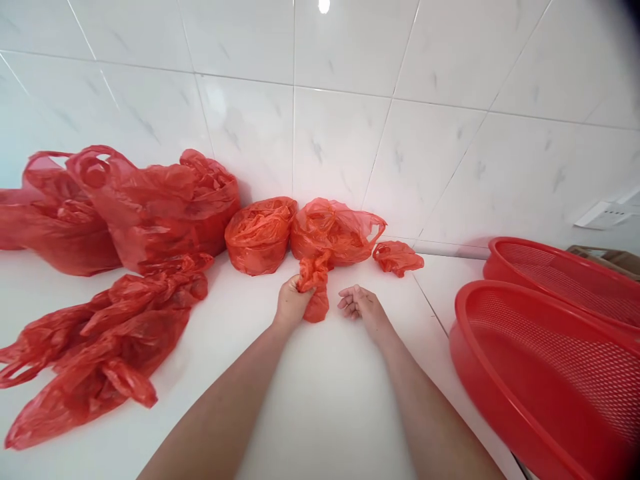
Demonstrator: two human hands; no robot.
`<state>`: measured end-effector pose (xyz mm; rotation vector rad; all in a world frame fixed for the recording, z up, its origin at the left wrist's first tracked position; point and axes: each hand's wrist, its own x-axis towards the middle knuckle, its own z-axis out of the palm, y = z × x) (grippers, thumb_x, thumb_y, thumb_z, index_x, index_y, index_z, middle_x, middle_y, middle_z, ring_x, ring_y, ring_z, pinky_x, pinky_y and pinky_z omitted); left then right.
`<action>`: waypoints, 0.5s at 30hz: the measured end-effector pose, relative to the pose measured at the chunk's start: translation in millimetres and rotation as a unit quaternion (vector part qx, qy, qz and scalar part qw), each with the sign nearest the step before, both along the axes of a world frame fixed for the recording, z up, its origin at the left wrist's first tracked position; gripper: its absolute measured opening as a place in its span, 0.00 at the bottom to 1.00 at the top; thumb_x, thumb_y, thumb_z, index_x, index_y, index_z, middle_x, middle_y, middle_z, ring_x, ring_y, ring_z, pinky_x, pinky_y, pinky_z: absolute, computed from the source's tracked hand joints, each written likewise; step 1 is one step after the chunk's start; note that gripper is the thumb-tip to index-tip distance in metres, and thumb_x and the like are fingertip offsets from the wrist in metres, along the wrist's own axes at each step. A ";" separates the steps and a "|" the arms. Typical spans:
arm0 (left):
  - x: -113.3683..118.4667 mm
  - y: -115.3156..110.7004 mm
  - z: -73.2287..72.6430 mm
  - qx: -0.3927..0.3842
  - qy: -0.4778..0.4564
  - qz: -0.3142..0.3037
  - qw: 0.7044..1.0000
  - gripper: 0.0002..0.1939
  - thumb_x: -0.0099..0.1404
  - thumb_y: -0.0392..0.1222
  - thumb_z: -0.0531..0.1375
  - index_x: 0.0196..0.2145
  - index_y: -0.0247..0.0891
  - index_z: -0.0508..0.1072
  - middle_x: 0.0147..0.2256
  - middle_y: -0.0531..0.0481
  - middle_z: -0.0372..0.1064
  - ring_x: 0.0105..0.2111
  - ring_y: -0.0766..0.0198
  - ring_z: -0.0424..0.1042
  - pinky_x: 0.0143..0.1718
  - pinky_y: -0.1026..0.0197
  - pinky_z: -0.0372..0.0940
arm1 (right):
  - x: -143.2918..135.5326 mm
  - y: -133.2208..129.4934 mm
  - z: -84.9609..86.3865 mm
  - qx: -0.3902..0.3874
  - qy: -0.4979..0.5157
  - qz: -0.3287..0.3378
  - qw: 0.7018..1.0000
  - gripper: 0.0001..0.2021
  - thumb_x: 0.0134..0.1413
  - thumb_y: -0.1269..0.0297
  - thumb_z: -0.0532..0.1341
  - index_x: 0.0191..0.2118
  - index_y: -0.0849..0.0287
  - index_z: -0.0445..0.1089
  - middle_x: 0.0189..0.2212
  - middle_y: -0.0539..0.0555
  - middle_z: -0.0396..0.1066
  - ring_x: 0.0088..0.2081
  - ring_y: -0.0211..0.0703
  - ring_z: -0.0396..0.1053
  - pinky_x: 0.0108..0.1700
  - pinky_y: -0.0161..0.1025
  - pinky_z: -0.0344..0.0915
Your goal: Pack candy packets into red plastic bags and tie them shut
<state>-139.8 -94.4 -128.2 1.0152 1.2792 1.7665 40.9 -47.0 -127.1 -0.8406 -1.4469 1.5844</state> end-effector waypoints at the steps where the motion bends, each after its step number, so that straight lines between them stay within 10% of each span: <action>1: 4.6 -2.1 1.8 0.006 0.020 -0.008 1.000 0.08 0.47 0.41 0.65 0.22 0.38 0.68 0.25 0.53 0.66 0.29 0.62 0.66 0.36 0.58 0.62 | -2.4 -2.0 0.7 0.000 0.007 0.015 1.000 0.24 0.49 0.42 0.58 0.35 0.62 0.73 0.27 0.56 0.74 0.21 0.35 0.68 0.19 0.29 0.57; 8: 23.9 -17.2 19.4 0.112 0.254 -0.123 0.953 0.09 0.45 0.43 0.69 0.25 0.41 0.73 0.44 0.43 0.70 0.48 0.48 0.64 0.51 0.52 0.56 | -0.4 -1.5 14.3 -0.059 0.140 0.028 0.988 0.20 0.41 0.59 0.69 0.44 0.55 0.70 0.40 0.52 0.74 0.39 0.43 0.71 0.39 0.39 0.68; 15: 25.7 -19.7 24.1 0.062 0.089 -0.074 0.991 0.33 0.42 0.42 0.71 0.47 0.41 0.68 0.44 0.45 0.71 0.46 0.51 0.68 0.46 0.56 0.60 | -23.3 -13.2 28.8 0.096 0.014 -0.062 0.993 0.07 0.37 0.69 0.69 0.27 0.56 0.72 0.27 0.50 0.72 0.32 0.43 0.68 0.34 0.38 0.64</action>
